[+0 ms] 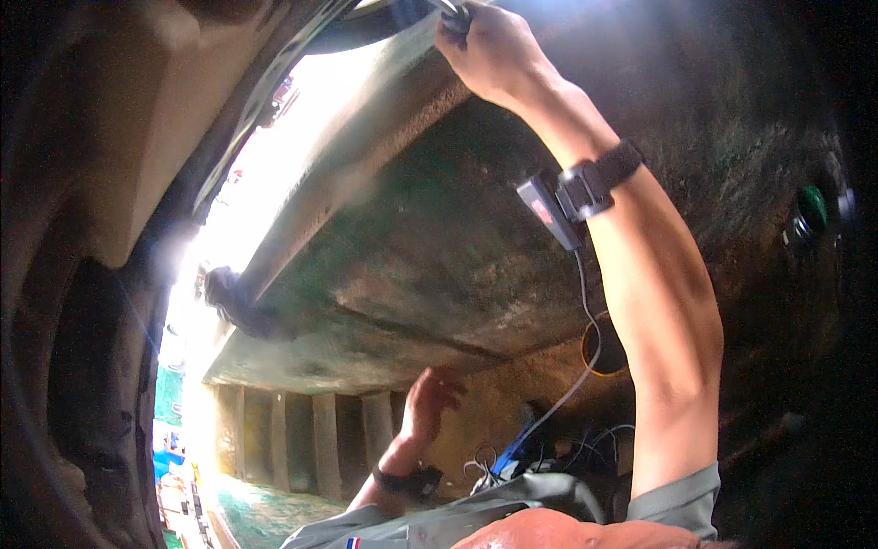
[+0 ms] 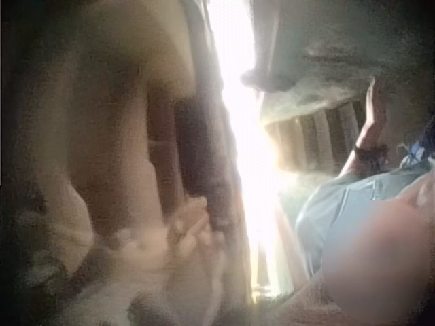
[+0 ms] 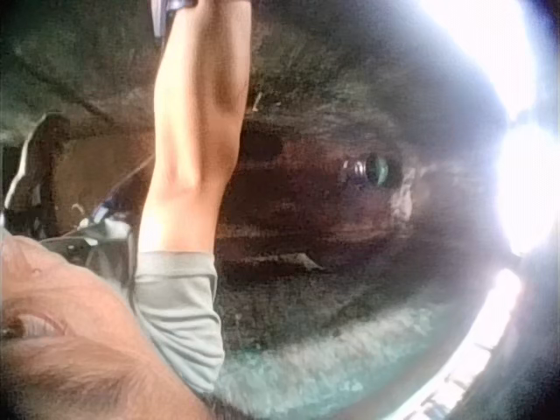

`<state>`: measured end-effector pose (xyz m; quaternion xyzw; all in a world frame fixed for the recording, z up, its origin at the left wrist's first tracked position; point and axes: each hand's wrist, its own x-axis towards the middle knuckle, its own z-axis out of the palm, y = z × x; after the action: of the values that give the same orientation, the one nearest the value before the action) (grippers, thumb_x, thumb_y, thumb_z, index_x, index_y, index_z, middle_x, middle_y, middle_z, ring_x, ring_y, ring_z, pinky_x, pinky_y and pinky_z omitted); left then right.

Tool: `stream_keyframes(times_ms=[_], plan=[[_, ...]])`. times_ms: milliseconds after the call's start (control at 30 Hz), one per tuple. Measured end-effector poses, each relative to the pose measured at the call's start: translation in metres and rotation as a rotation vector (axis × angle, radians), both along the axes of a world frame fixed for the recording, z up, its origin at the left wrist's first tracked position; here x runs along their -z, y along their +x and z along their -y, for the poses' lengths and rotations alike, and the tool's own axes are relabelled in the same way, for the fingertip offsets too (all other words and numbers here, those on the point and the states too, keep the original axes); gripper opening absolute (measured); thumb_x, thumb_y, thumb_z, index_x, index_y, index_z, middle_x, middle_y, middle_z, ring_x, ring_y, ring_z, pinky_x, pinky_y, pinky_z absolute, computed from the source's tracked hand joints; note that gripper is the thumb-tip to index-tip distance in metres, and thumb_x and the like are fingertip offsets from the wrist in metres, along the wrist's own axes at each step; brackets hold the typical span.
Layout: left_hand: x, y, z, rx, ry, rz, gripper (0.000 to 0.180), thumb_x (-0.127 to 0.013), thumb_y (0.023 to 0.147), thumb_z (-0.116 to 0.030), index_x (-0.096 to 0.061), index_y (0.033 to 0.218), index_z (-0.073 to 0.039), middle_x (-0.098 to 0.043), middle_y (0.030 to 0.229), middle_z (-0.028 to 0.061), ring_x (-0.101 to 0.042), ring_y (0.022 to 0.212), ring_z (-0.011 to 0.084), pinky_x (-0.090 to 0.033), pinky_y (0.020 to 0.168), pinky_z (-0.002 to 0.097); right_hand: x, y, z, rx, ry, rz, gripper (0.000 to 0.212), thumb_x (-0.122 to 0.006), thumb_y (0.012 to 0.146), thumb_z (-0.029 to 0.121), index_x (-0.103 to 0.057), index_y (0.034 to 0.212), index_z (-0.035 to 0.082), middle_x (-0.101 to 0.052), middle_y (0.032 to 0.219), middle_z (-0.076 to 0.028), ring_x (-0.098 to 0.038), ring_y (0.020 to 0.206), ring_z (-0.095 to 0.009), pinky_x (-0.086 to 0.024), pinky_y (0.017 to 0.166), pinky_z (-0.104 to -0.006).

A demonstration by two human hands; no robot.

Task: The person pours engine oil into the engine, then uses a dipstick to check the oil level, wiping it with a rag between checks. The person also briefly works under the vehicle with a wrench.

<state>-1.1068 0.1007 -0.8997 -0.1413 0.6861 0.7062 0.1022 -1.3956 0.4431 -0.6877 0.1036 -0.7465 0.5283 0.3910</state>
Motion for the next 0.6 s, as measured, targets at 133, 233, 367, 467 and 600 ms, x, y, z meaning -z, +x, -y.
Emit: stream_keyframes(times_ms=[133, 233, 367, 467, 600], plan=[[-0.005, 0.003, 0.001, -0.024, 0.042, 0.0, 0.049, -0.044, 0.108, -0.046, -0.06, 0.125, -0.003, -0.066, 0.123, 0.0127, -0.066, 0.101, 0.0267, -0.052, 0.075, 0.0356, 0.004, -0.001, -0.007, 0.042, 0.043, -0.155, 0.034, -0.061, 0.096, 0.03, -0.069, 0.095, -0.003, -0.069, 0.09, -0.03, -0.07, 0.09, -0.046, -0.059, 0.08, -0.0514], [-0.002, -0.002, 0.012, -0.063, 0.026, -0.025, 0.049, -0.041, 0.109, -0.046, -0.059, 0.128, -0.004, -0.064, 0.128, 0.0125, -0.065, 0.102, 0.0288, -0.052, 0.075, 0.0371, 0.007, 0.002, -0.01, 0.051, 0.033, -0.149, 0.035, -0.063, 0.095, 0.031, -0.069, 0.099, -0.003, -0.069, 0.085, -0.03, -0.07, 0.087, -0.046, -0.059, 0.078, -0.0521], [-0.01, -0.015, 0.003, -0.088, -0.02, -0.067, 0.048, -0.042, 0.108, -0.046, -0.061, 0.126, -0.006, -0.065, 0.124, 0.0111, -0.065, 0.102, 0.0281, -0.052, 0.075, 0.0367, -0.001, 0.015, -0.012, 0.006, 0.116, 0.031, 0.035, -0.062, 0.097, 0.031, -0.069, 0.106, -0.002, -0.073, 0.101, -0.025, -0.072, 0.099, -0.039, -0.058, 0.087, -0.0474], [-0.005, -0.009, 0.008, -0.061, -0.015, -0.025, 0.052, -0.041, 0.107, -0.05, -0.061, 0.127, -0.006, -0.065, 0.125, 0.0115, -0.065, 0.102, 0.0276, -0.052, 0.075, 0.037, -0.005, 0.032, 0.0, -0.365, -0.284, 0.218, 0.03, -0.051, 0.108, 0.025, -0.06, 0.1, -0.002, -0.056, 0.074, -0.01, -0.051, 0.061, -0.019, -0.044, 0.055, -0.0385], [-0.012, -0.016, -0.01, -0.008, -0.035, -0.05, 0.054, -0.041, 0.107, -0.052, -0.061, 0.128, -0.007, -0.065, 0.126, 0.0113, -0.065, 0.102, 0.028, -0.052, 0.075, 0.0378, -0.013, 0.047, -0.01, -0.369, -0.187, 0.231, 0.029, -0.048, 0.109, 0.025, -0.06, 0.1, 0.001, -0.057, 0.078, -0.008, -0.044, 0.057, -0.013, -0.044, 0.049, -0.0295]])
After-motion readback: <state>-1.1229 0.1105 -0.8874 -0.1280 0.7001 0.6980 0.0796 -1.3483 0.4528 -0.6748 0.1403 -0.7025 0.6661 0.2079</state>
